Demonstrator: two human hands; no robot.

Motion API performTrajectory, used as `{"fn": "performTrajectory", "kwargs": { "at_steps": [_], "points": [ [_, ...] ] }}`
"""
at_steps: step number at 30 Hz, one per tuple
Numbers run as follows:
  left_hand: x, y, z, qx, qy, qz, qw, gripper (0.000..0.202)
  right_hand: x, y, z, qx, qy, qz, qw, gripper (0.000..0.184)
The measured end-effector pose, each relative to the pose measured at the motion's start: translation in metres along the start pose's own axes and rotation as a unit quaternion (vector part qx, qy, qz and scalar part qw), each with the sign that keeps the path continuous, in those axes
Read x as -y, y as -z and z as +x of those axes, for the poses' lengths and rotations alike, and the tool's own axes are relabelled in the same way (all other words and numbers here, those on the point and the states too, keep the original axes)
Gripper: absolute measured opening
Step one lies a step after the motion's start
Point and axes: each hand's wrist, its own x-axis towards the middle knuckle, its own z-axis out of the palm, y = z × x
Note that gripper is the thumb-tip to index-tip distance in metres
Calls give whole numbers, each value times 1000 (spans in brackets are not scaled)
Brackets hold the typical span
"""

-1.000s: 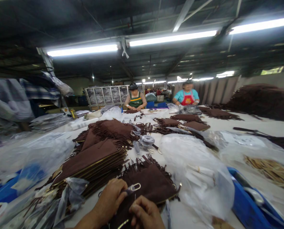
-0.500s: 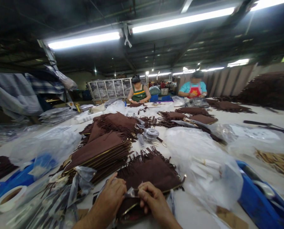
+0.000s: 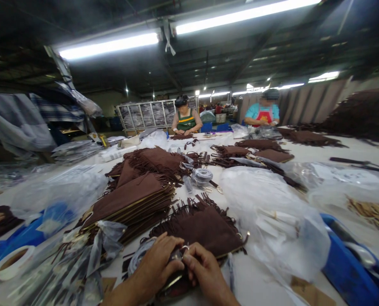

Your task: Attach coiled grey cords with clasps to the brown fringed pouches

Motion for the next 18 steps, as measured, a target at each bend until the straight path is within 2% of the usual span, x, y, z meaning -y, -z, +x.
{"fn": "performTrajectory", "kwargs": {
  "at_steps": [3, 6, 14, 18],
  "points": [
    [-7, -2, 10, 4, 13, 5, 1000, 23, 0, 1, -1, -16, 16, -12, 1000, 37],
    [-6, 1, 9, -5, 10, 49, 999, 7, 2, 2, -2, -29, 14, -18, 999, 38],
    [24, 8, -17, -25, -68, 140, 987, 9, 0, 1, 0, -35, 8, -34, 999, 37],
    [28, 3, -21, -58, -72, 174, 980, 11, 1, 0, -1, -36, 9, -44, 998, 38]
  ]
}}
